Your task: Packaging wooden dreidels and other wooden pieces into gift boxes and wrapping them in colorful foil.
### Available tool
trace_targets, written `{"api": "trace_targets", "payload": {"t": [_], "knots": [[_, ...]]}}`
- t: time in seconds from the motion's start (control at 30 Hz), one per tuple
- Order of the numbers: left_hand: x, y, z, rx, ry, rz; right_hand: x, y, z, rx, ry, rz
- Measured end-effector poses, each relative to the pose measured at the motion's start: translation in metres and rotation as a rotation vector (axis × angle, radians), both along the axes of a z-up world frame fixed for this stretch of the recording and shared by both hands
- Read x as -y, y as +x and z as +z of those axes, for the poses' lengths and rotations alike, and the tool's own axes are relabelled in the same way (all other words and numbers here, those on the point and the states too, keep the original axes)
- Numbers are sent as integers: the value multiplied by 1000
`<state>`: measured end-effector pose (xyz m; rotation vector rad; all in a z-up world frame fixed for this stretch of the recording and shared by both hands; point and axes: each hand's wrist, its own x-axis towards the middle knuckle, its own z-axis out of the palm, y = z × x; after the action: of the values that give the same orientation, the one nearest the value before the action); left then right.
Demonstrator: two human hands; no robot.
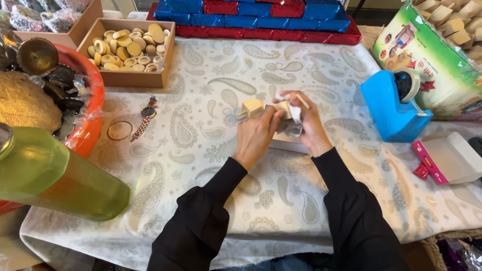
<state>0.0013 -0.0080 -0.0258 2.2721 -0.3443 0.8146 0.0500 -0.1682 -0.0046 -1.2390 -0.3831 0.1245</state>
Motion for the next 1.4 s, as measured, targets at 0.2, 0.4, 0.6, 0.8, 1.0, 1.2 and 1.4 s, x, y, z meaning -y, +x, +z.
{"api": "trace_targets", "payload": {"t": [0.2,0.4,0.6,0.8,1.0,1.2,1.4], "knots": [[1,-3,5,91,111,-149,8,17,-24,-63,77,-259],[-4,-5,0,209,170,-470,58,50,-25,-120,382,-363],[22,-5,-31,-23,50,-208,65,55,-30,-249,466,-358],[11,-11,12,-71,-213,-143,8,12,-2,8,-28,-415],[2,-11,17,-24,-311,-350,9,11,-12,135,139,-350],[7,-16,20,117,-224,-238,43,57,-55,-299,404,-31],[-8,-10,30,160,-392,-169,-2,-7,35,-468,522,3]]}}
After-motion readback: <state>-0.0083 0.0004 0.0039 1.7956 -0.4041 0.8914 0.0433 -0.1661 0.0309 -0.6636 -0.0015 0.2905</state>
